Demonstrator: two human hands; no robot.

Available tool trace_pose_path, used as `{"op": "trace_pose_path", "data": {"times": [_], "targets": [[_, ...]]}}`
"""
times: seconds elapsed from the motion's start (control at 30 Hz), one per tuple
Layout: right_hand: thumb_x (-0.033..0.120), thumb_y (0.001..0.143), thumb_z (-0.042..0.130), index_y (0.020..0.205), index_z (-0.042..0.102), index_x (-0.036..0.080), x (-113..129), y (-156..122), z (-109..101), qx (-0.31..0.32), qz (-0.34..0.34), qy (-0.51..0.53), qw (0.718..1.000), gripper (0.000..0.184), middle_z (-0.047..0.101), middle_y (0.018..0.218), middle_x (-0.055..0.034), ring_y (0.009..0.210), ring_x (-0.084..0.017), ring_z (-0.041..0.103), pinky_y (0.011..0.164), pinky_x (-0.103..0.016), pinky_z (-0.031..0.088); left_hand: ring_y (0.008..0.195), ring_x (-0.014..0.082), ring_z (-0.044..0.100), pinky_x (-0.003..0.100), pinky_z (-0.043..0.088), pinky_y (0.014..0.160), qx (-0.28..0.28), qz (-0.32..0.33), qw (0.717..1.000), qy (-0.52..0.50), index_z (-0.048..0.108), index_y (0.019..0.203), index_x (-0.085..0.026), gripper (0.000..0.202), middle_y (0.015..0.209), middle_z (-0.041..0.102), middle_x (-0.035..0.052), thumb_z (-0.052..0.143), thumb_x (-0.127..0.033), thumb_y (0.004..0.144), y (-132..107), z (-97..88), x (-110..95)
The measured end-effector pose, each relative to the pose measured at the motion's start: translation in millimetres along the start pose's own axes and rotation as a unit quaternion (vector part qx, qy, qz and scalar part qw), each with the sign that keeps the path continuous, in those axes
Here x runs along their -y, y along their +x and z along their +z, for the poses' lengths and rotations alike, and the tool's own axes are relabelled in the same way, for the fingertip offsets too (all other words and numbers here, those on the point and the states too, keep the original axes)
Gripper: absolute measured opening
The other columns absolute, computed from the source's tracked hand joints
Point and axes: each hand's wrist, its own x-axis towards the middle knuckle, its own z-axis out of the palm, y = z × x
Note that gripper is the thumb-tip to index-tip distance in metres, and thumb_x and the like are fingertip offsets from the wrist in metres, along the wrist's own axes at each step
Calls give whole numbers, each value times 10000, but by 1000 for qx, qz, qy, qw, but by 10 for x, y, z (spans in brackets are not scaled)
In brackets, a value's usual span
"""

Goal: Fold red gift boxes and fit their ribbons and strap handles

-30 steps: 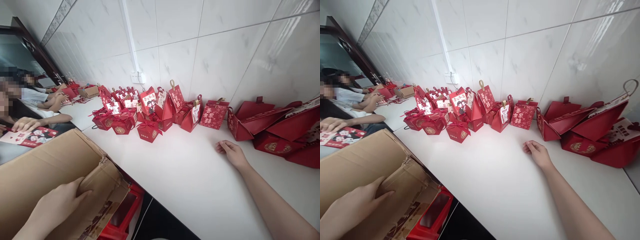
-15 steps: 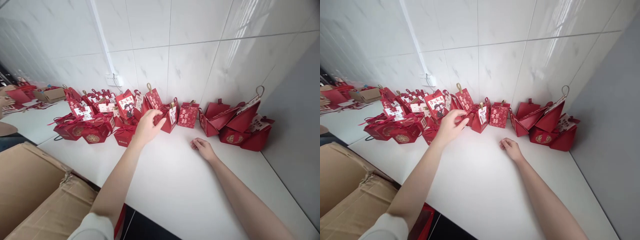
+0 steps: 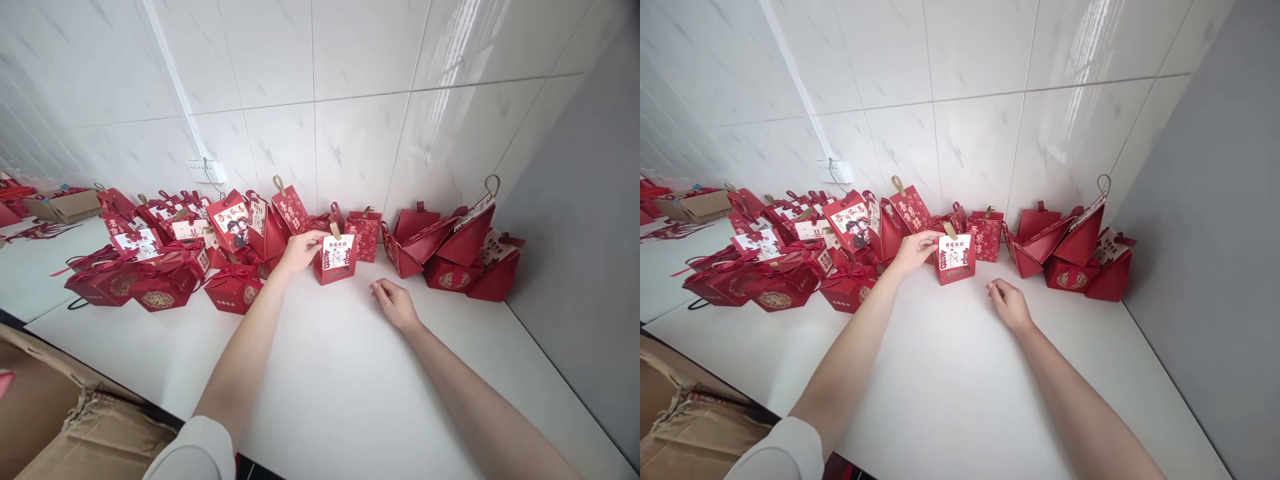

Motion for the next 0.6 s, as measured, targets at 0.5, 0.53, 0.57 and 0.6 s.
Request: {"op": "trace_pose_path", "data": {"times": [0.5,0.53,0.57,0.6], "targets": [[481,956,368,1092,497,229,580,-145,202,-151,-68,136,977,314,609,1070,-76,974,-219,582,872,-349,469,1111,239,624,346,499,889,228,-20,967,-115,617,1161,-175,465,1184,665,122,740,-311,734,-287,48,-603],[512,961,313,1033,501,231,591,-134,201,-142,-51,147,977,346,612,998,-63,906,-210,587,817,-333,478,1135,237,613,349,489,912,258,-14,959,-116,598,1192,-192,511,1206,656,115,755,-307,719,-322,66,-706],[548,959,265,982,502,232,595,-127,194,-123,-41,144,981,396,609,929,-51,840,-204,583,763,-323,480,1156,231,602,355,474,946,286,-3,951,-116,580,1221,-214,553,1225,648,102,767,-302,708,-361,93,-808],[587,948,235,932,504,232,592,-125,181,-93,-36,127,987,446,600,860,-40,779,-200,573,717,-319,475,1172,222,592,362,458,977,306,7,945,-114,562,1245,-239,586,1234,645,87,773,-302,702,-401,126,-904]]}}
